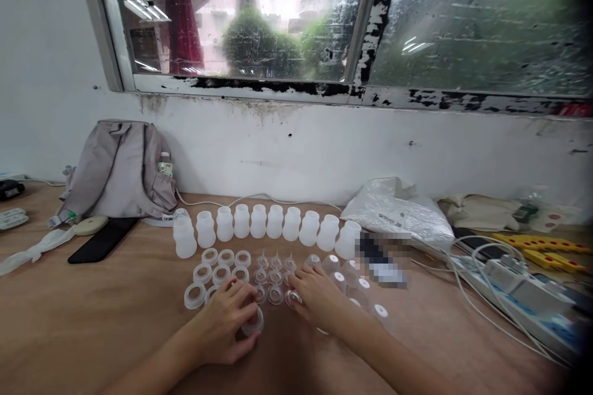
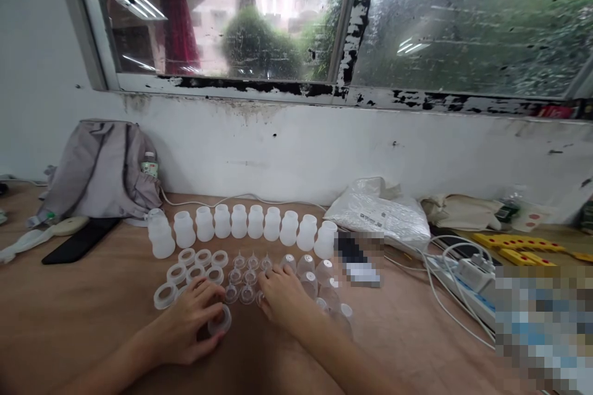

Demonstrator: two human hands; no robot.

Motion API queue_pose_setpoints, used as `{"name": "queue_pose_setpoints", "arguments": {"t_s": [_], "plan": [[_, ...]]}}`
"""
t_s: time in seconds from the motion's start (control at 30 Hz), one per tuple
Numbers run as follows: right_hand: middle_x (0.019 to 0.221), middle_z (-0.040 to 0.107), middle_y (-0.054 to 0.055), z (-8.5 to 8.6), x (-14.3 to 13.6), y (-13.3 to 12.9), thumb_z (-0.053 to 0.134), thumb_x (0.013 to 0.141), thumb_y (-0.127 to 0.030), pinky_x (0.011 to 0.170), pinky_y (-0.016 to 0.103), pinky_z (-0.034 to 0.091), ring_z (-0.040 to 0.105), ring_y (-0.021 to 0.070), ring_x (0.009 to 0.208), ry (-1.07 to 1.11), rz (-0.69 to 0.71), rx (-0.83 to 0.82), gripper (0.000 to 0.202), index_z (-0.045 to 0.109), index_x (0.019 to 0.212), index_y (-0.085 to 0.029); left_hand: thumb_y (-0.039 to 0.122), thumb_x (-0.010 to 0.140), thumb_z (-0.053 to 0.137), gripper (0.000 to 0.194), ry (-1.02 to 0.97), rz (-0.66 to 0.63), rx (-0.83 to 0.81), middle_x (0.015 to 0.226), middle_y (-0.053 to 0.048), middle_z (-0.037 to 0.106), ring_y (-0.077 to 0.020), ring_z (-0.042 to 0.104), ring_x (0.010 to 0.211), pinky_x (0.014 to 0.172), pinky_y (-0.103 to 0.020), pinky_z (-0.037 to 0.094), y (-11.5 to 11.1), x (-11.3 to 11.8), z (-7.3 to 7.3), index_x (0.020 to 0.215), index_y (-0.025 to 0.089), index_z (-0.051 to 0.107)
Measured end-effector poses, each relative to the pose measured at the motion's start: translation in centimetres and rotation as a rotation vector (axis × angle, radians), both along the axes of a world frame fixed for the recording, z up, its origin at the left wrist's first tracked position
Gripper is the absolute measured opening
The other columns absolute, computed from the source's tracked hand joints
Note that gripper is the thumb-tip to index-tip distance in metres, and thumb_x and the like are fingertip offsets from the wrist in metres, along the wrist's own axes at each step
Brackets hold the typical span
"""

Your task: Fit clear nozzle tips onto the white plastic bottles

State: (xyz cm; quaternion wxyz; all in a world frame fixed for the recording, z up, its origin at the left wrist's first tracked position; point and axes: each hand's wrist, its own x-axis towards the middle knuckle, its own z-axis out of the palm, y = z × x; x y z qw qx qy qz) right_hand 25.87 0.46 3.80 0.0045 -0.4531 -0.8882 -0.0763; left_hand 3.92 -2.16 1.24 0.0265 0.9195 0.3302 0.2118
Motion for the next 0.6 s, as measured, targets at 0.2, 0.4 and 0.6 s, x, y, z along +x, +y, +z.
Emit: {"name": "queue_pose_setpoints", "arguments": {"t_s": [0.2, 0.4, 0.6], "plan": [[0.087, 0.063, 0.009, -1.2, -0.3, 0.4, 0.054, 0.076, -0.021, 0.073, 0.033, 0.03, 0.053, 0.0234, 0.087, -0.044, -0.029, 0.022, 0.014, 0.057, 0.088, -0.015, 0.019, 0.069, 0.05, 0.009, -0.055, 0.012, 0.104, 0.095, -0.007, 0.054, -0.021, 0.049, 0.088, 0.09, -0.041, 0.031, 0.9, -0.7, -0.4, 0.079, 0.018, 0.051], [0.086, 0.063, 0.008, -1.1, -0.5, 0.4, 0.055, 0.077, -0.021, 0.072, 0.032, 0.03, 0.053, 0.0227, 0.087, -0.065, -0.029, 0.039, 0.012, 0.056, 0.088, -0.015, 0.018, 0.075, 0.048, 0.015, -0.086, -0.006, 0.204, 0.102, -0.008, 0.053, -0.0208, 0.049, 0.094, 0.088, -0.039, 0.035, 1.9, -1.6, -1.0, 0.09, 0.018, 0.05], [0.089, 0.063, 0.007, -0.4, -0.5, 0.2, 0.056, 0.077, -0.021, 0.072, 0.032, 0.031, 0.054, 0.0224, 0.087, -0.012, -0.031, 0.009, 0.012, 0.057, 0.088, -0.016, 0.02, 0.077, 0.053, 0.019, -0.412, 0.263, 0.455, 0.106, -0.008, 0.049, -0.0198, 0.048, 0.099, 0.086, -0.035, 0.04, 3.7, -3.1, -1.3, 0.094, 0.019, 0.047]]}}
